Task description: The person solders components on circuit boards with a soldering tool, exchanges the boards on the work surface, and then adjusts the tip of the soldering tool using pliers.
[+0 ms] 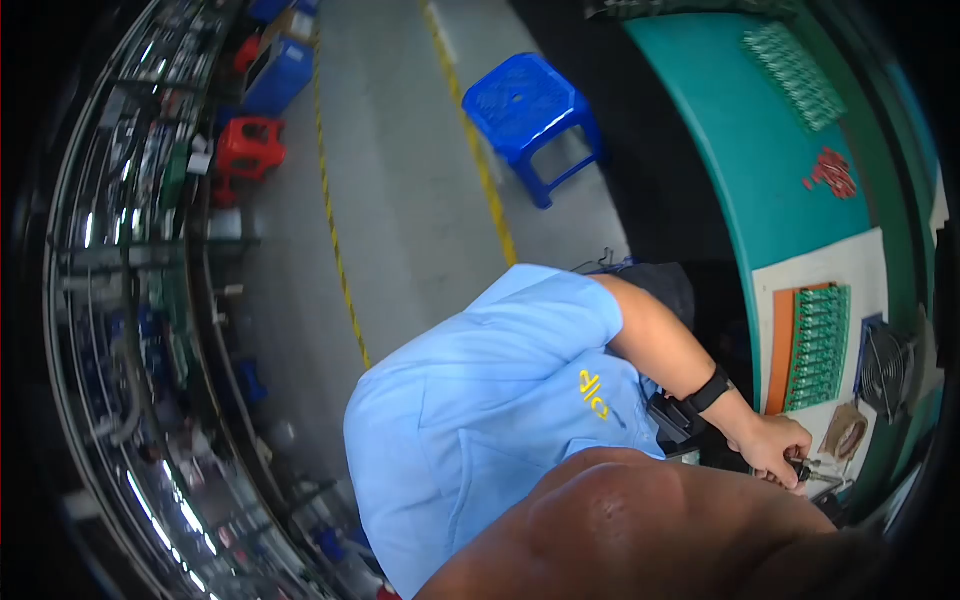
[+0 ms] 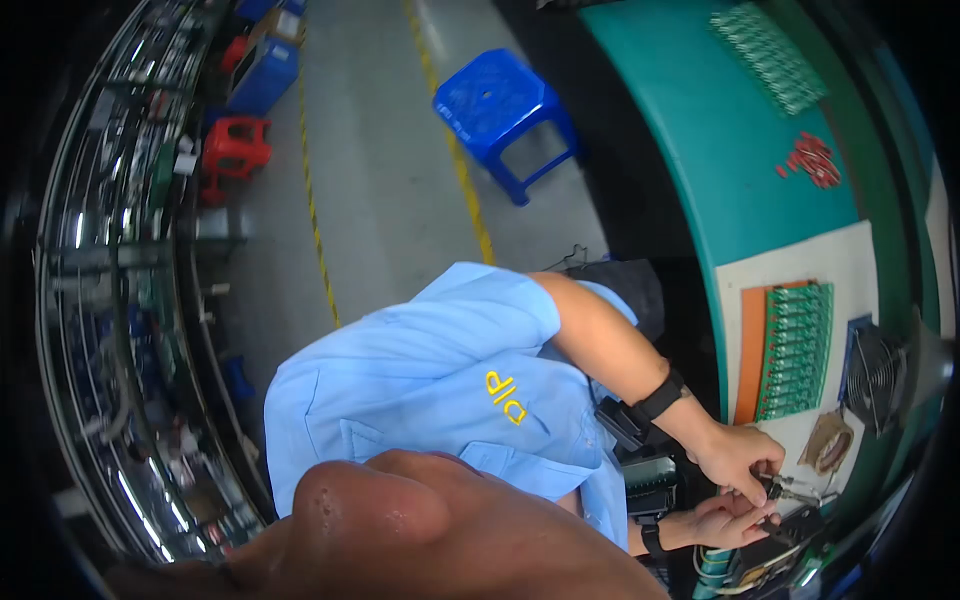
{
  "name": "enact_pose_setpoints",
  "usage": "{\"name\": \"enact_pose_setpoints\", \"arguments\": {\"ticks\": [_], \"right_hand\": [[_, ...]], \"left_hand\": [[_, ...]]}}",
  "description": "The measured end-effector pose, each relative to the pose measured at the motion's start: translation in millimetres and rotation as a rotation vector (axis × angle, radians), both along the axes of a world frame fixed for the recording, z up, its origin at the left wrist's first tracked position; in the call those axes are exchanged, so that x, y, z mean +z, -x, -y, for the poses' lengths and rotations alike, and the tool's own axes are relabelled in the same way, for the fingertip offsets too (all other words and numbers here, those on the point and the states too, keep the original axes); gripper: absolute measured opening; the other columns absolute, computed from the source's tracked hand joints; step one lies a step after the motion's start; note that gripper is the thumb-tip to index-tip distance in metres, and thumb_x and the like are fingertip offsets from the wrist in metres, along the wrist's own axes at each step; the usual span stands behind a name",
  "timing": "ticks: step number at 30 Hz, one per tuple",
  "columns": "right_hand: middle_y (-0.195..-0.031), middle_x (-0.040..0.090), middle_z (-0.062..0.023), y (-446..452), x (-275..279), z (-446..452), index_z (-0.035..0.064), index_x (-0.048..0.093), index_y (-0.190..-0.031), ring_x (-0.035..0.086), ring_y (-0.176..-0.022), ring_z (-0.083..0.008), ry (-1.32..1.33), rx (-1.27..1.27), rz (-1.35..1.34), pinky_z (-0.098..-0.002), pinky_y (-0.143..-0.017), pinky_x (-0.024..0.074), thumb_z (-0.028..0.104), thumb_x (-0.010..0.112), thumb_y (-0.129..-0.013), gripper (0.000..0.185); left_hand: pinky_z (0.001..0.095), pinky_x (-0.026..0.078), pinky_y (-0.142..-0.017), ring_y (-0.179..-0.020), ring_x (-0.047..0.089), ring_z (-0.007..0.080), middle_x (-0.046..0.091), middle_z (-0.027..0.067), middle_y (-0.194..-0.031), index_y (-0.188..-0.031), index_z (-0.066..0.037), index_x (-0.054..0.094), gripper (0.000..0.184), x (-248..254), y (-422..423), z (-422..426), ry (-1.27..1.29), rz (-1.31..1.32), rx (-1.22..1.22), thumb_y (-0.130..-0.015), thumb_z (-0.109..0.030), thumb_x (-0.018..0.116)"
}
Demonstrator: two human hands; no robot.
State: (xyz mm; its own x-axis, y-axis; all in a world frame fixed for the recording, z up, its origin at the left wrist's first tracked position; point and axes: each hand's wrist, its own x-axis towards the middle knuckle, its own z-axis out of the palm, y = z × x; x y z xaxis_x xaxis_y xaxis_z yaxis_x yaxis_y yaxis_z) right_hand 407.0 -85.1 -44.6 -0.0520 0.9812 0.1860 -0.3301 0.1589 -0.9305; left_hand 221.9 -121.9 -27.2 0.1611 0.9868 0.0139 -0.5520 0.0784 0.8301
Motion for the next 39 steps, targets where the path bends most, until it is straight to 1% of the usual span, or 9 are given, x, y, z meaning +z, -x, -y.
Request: {"name": "enact_pose_setpoints", "arguments": {"ticks": [4,8,11,20,23,27,32,35,39], "right_hand": [[-0.098,0.063,-0.0107,25,21,20,0.0022,0.052,-0.113,0.063,-0.084,-0.0168,0.123,-0.375,0.099,-0.0264,-0.072,0.0527,0.008,0.059,-0.101,0.015],[-0.106,0.065,-0.0095,5,14,22,0.0072,0.051,-0.114,0.067,-0.088,-0.0185,0.060,-0.286,0.102,-0.0276,-0.070,0.0565,0.015,0.062,-0.100,0.019],[-0.103,0.064,-0.0082,-3,14,27,0.0070,0.052,-0.113,0.066,-0.089,-0.0168,0.026,-0.248,0.066,-0.0290,-0.071,0.0566,0.009,0.062,-0.099,0.018],[-0.103,0.064,-0.0061,-8,17,26,0.0059,0.054,-0.112,0.064,-0.092,-0.0150,-0.015,-0.346,0.145,-0.0276,-0.077,0.0538,0.009,0.060,-0.100,0.014],[-0.107,0.063,-0.0088,4,31,27,0.0008,0.053,-0.115,0.061,-0.097,-0.0145,0.076,-0.289,0.000,-0.0287,-0.083,0.0510,0.005,0.057,-0.100,0.016],[-0.107,0.063,-0.0093,-4,20,30,0.0006,0.054,-0.118,0.061,-0.099,-0.0152,0.073,-0.296,0.002,-0.0305,-0.087,0.0507,0.006,0.056,-0.101,0.018],[-0.108,0.063,-0.0089,-9,17,27,0.0009,0.054,-0.119,0.060,-0.100,-0.0147,0.075,-0.325,0.078,-0.0307,-0.088,0.0494,0.006,0.056,-0.101,0.019],[-0.108,0.063,-0.0087,0,16,29,0.0010,0.054,-0.119,0.059,-0.098,-0.0137,-0.017,-0.362,0.067,-0.0291,-0.087,0.0486,0.005,0.056,-0.101,0.019],[-0.109,0.062,-0.0079,-2,19,30,0.0012,0.054,-0.119,0.059,-0.095,-0.0126,0.055,-0.360,-0.007,-0.0285,-0.085,0.0482,0.004,0.057,-0.100,0.020]], "left_hand": [[0.0279,0.055,-0.053,-0.075,0.066,0.0155,0.061,0.0108,-0.095,-0.105,0.005,0.052,0.037,11,4,3,0.008,-0.021,-0.073,-0.087,-0.016,0.077],[0.0278,0.051,-0.050,-0.066,0.062,0.0144,0.063,0.0106,-0.087,-0.105,0.002,0.050,0.034,4,-10,2,0.049,0.065,-0.136,-0.089,-0.015,0.075],[0.0268,0.050,-0.049,-0.070,0.060,0.0124,0.061,0.0091,-0.091,-0.107,0.001,0.048,0.032,9,-13,5,0.032,0.071,-0.171,-0.091,-0.011,0.072],[0.0250,0.050,-0.050,-0.071,0.056,0.0103,0.056,0.0071,-0.094,-0.107,0.000,0.046,0.032,4,-25,-3,0.035,0.072,-0.258,-0.092,-0.011,0.072],[0.0243,0.051,-0.052,-0.074,0.058,0.0096,0.058,0.0057,-0.092,-0.107,0.000,0.047,0.029,9,-22,-4,0.071,0.086,-0.269,-0.093,-0.011,0.069],[0.0241,0.051,-0.053,-0.075,0.058,0.0094,0.058,0.0053,-0.093,-0.106,0.000,0.047,0.027,10,-18,-7,0.068,0.128,-0.264,-0.094,-0.011,0.068],[0.0235,0.050,-0.053,-0.076,0.058,0.0090,0.059,0.0047,-0.093,-0.106,-0.001,0.047,0.026,10,-19,-8,0.052,0.071,-0.253,-0.094,-0.011,0.067],[0.0233,0.050,-0.053,-0.078,0.058,0.0089,0.059,0.0043,-0.093,-0.107,-0.001,0.047,0.025,12,-14,-9,0.040,0.120,-0.280,-0.094,-0.010,0.067],[0.0232,0.050,-0.053,-0.078,0.058,0.0088,0.059,0.0042,-0.093,-0.107,-0.002,0.047,0.025,14,-15,-7,0.054,0.123,-0.271,-0.094,-0.010,0.068]]}}
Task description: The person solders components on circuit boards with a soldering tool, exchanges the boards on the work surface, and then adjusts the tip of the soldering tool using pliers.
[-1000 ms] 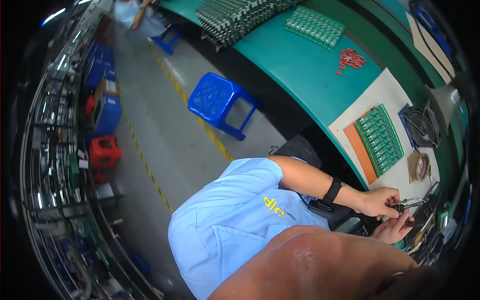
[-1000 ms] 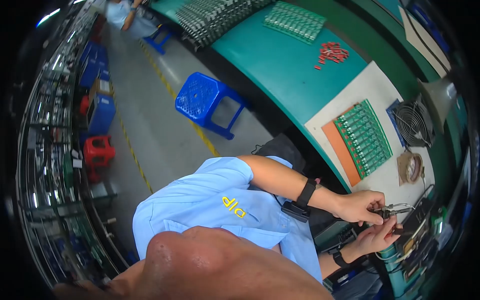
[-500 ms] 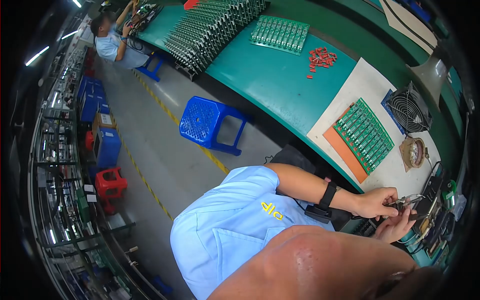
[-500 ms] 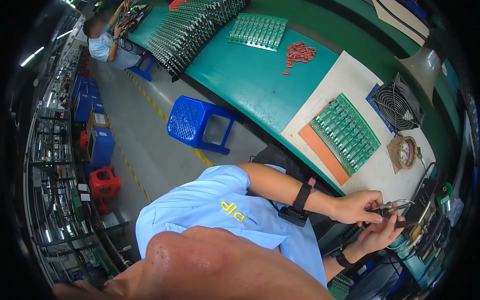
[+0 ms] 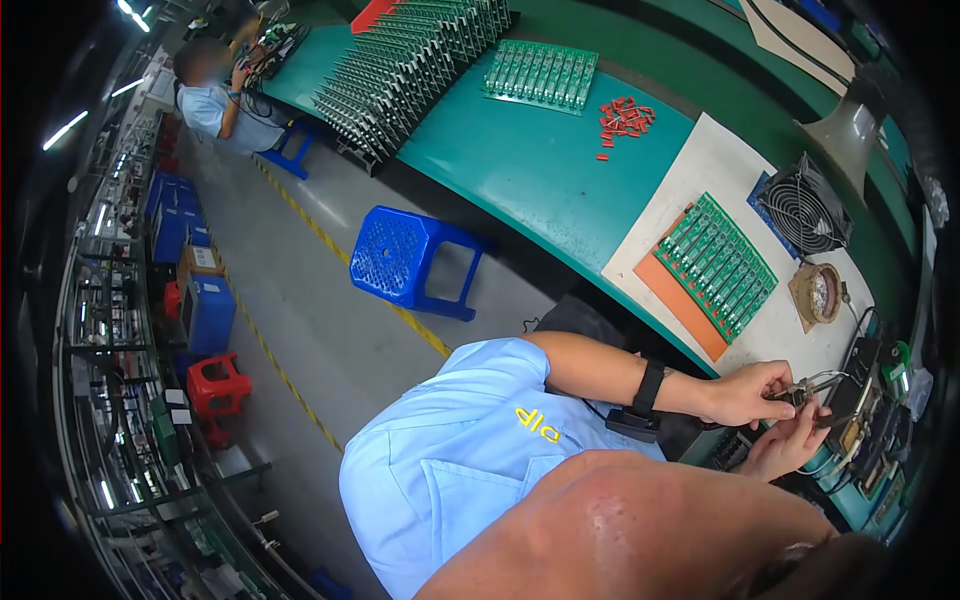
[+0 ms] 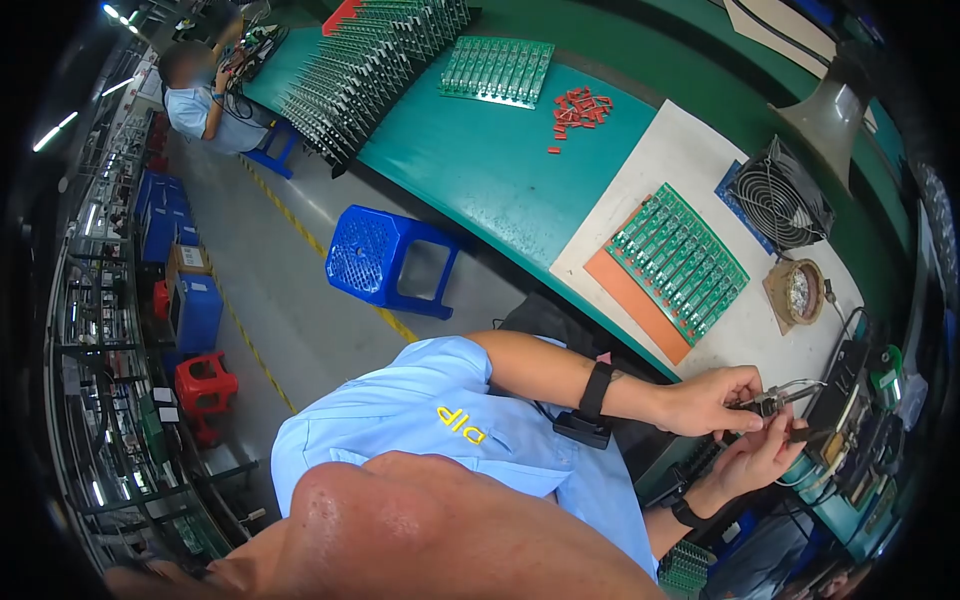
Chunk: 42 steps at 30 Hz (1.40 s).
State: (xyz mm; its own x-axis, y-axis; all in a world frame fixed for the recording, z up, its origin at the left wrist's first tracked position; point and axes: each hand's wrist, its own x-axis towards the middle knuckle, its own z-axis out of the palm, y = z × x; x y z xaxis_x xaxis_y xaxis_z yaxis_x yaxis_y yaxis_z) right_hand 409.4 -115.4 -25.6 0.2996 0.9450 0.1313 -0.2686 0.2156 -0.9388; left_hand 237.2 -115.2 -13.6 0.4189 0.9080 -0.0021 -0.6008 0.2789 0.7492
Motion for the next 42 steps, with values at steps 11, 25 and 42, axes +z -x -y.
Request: {"name": "enact_pose_setpoints", "arguments": {"ticks": [11,25,42], "right_hand": [[-0.111,0.062,-0.0078,2,1,7,0.0015,0.053,-0.120,0.057,-0.093,-0.0113,-0.005,0.003,0.086,-0.0271,-0.083,0.0481,0.004,0.055,-0.101,0.020],[-0.110,0.064,-0.0066,12,34,7,0.0021,0.055,-0.117,0.058,-0.091,-0.0089,-0.032,0.077,0.036,-0.0231,-0.078,0.0475,0.004,0.058,-0.100,0.017],[-0.101,0.062,-0.0034,22,45,8,0.0015,0.055,-0.117,0.055,-0.080,-0.0066,-0.018,-0.031,0.152,-0.0224,-0.066,0.0454,0.007,0.061,-0.099,0.020]], "left_hand": [[0.0234,0.049,-0.054,-0.076,0.059,0.0088,0.059,0.0038,-0.094,-0.107,-0.002,0.048,0.025,-5,-4,2,-0.022,-0.045,-0.014,-0.095,-0.011,0.068],[0.0236,0.049,-0.053,-0.077,0.058,0.0083,0.058,0.0037,-0.093,-0.108,-0.003,0.048,0.024,19,8,22,-0.150,-0.040,0.011,-0.097,-0.014,0.066],[0.0239,0.049,-0.052,-0.074,0.055,0.0081,0.054,0.0024,-0.088,-0.105,-0.004,0.047,0.026,20,10,22,-0.153,-0.113,0.063,-0.095,-0.015,0.069]]}}
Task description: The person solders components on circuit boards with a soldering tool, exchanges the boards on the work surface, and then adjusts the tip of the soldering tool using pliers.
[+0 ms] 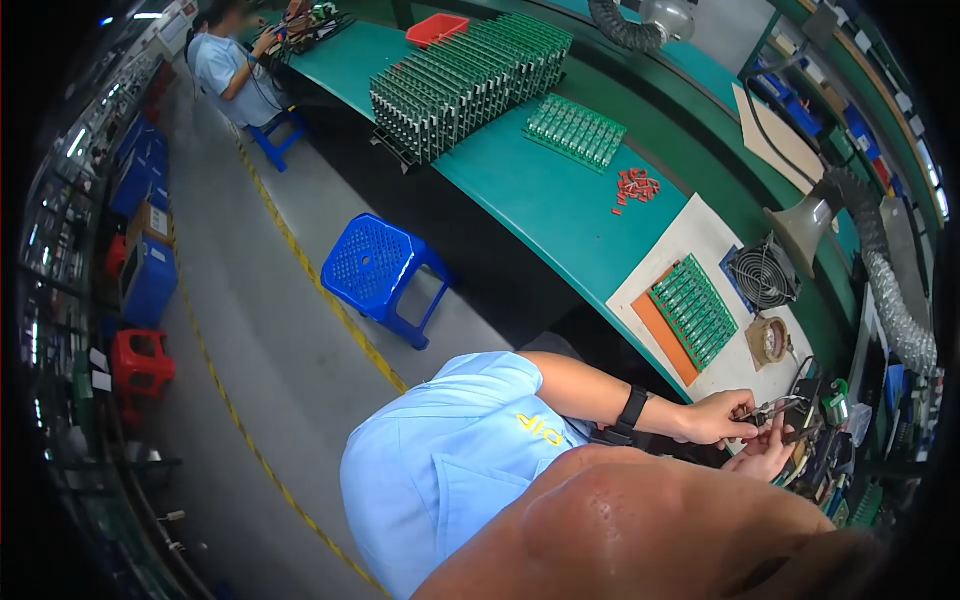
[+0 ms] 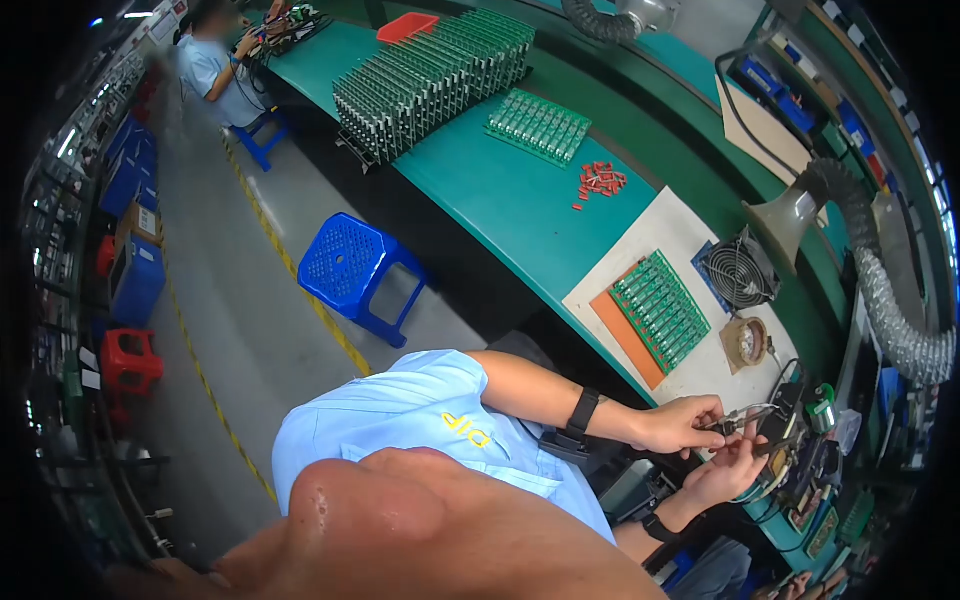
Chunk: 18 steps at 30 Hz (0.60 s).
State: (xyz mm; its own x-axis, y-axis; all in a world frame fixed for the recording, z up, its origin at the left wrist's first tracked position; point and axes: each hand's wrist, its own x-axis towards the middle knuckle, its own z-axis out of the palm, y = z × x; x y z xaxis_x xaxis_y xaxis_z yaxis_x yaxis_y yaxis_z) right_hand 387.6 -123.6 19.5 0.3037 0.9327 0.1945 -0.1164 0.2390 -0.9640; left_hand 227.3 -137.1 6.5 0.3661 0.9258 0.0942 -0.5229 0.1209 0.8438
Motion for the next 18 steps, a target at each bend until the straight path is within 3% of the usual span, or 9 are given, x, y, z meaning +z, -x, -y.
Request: {"name": "enact_pose_setpoints", "arguments": {"ticks": [3,6,11,18], "right_hand": [[-0.103,0.061,-0.0038,-15,-7,-7,0.0016,0.054,-0.117,0.055,-0.080,-0.0080,0.087,0.140,-0.166,-0.0235,-0.067,0.0460,0.005,0.061,-0.098,0.020],[-0.107,0.061,-0.0045,-5,-17,-17,0.0017,0.053,-0.118,0.055,-0.080,-0.0097,-0.093,-0.060,0.101,-0.0242,-0.069,0.0463,0.001,0.061,-0.097,0.022],[-0.111,0.063,-0.0050,-33,-25,-25,0.0031,0.054,-0.118,0.057,-0.082,-0.0083,-0.072,0.023,-0.005,-0.0230,-0.070,0.0453,0.002,0.063,-0.096,0.023],[-0.111,0.060,-0.0059,-43,-38,-38,0.0016,0.052,-0.118,0.055,-0.082,-0.0101,0.018,-0.124,0.205,-0.0242,-0.069,0.0443,0.001,0.063,-0.096,0.025]], "left_hand": [[0.0237,0.049,-0.052,-0.072,0.055,0.0080,0.054,0.0025,-0.087,-0.105,-0.003,0.047,0.026,-2,1,-12,0.046,0.023,-0.008,-0.095,-0.014,0.069],[0.0233,0.049,-0.051,-0.071,0.054,0.0078,0.054,0.0027,-0.087,-0.106,-0.002,0.047,0.028,-5,-6,-23,0.017,0.045,0.001,-0.093,-0.012,0.070],[0.0230,0.048,-0.050,-0.070,0.053,0.0077,0.054,0.0026,-0.086,-0.107,-0.001,0.047,0.029,-16,-11,-33,0.112,0.072,0.020,-0.092,-0.011,0.070],[0.0240,0.049,-0.048,-0.070,0.054,0.0079,0.054,0.0036,-0.088,-0.106,0.000,0.048,0.030,-13,-10,-40,0.148,0.070,0.008,-0.091,-0.010,0.071]]}}
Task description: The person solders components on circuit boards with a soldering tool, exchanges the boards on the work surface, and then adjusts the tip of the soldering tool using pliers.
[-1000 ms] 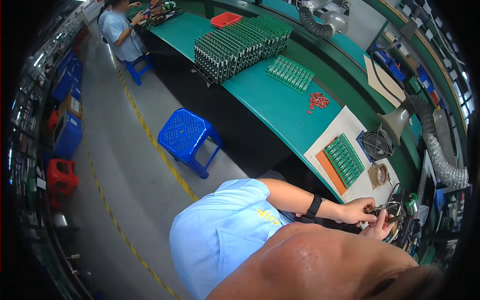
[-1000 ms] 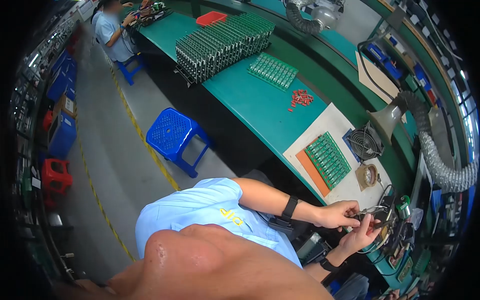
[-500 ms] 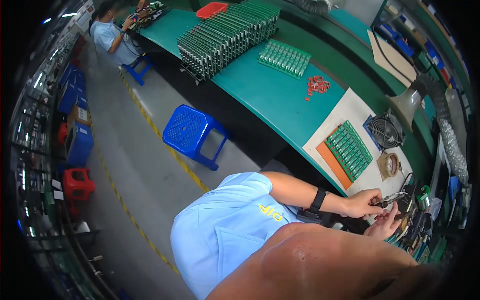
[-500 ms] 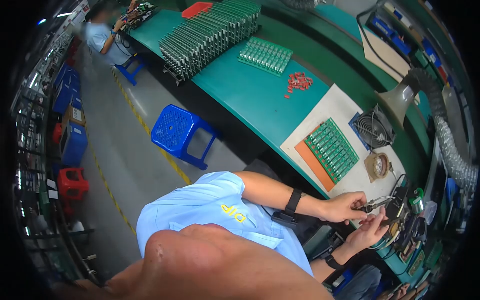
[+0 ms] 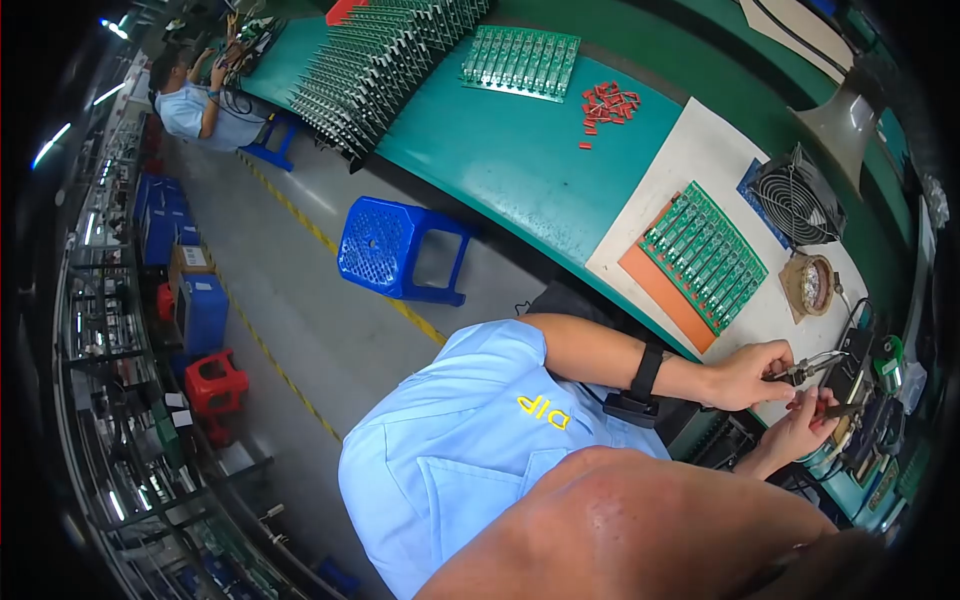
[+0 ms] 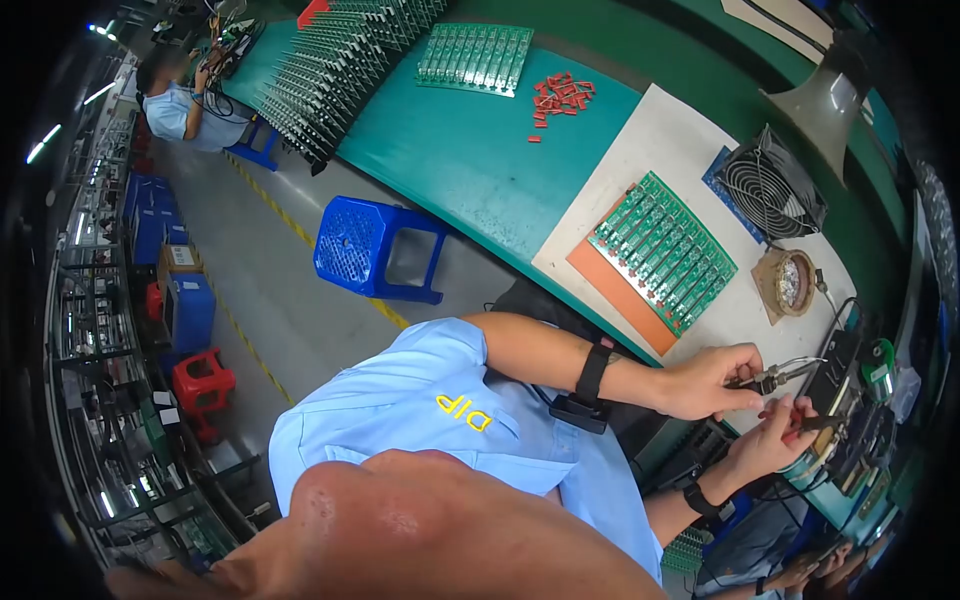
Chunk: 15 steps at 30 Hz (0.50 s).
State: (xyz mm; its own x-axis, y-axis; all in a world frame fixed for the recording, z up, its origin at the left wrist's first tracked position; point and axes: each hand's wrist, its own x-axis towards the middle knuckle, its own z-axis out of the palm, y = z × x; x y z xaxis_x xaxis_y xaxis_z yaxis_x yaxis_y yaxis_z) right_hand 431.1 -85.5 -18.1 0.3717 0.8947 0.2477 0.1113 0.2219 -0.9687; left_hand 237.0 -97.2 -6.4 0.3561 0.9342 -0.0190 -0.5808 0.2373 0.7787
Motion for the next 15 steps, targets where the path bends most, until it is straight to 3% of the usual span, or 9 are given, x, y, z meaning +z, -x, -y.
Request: {"name": "enact_pose_setpoints", "arguments": {"ticks": [9,11,15], "right_hand": [[-0.103,0.063,-0.0043,4,9,-5,0.0048,0.055,-0.114,0.057,-0.081,-0.0095,0.075,0.148,0.114,-0.0222,-0.068,0.0440,0.013,0.069,-0.096,0.024],[-0.101,0.062,-0.0057,-5,5,-9,-0.0006,0.054,-0.115,0.055,-0.082,-0.0100,0.094,-0.042,0.144,-0.0241,-0.065,0.0423,0.010,0.069,-0.095,0.027],[-0.100,0.062,-0.0064,17,13,-8,-0.0007,0.054,-0.111,0.055,-0.080,-0.0108,0.047,0.036,0.115,-0.0240,-0.063,0.0420,0.011,0.071,-0.095,0.026]], "left_hand": [[0.0251,0.051,-0.050,-0.072,0.060,0.0122,0.059,0.0069,-0.092,-0.108,0.002,0.051,0.030,4,9,4,0.021,-0.110,0.028,-0.091,-0.011,0.071],[0.0265,0.053,-0.052,-0.072,0.062,0.0144,0.059,0.0080,-0.092,-0.109,0.003,0.051,0.032,-1,8,3,-0.025,-0.106,0.073,-0.090,-0.013,0.072],[0.0283,0.054,-0.054,-0.073,0.064,0.0172,0.060,0.0097,-0.093,-0.109,0.005,0.051,0.035,-19,-12,4,-0.107,-0.183,0.147,-0.089,-0.015,0.073]]}}
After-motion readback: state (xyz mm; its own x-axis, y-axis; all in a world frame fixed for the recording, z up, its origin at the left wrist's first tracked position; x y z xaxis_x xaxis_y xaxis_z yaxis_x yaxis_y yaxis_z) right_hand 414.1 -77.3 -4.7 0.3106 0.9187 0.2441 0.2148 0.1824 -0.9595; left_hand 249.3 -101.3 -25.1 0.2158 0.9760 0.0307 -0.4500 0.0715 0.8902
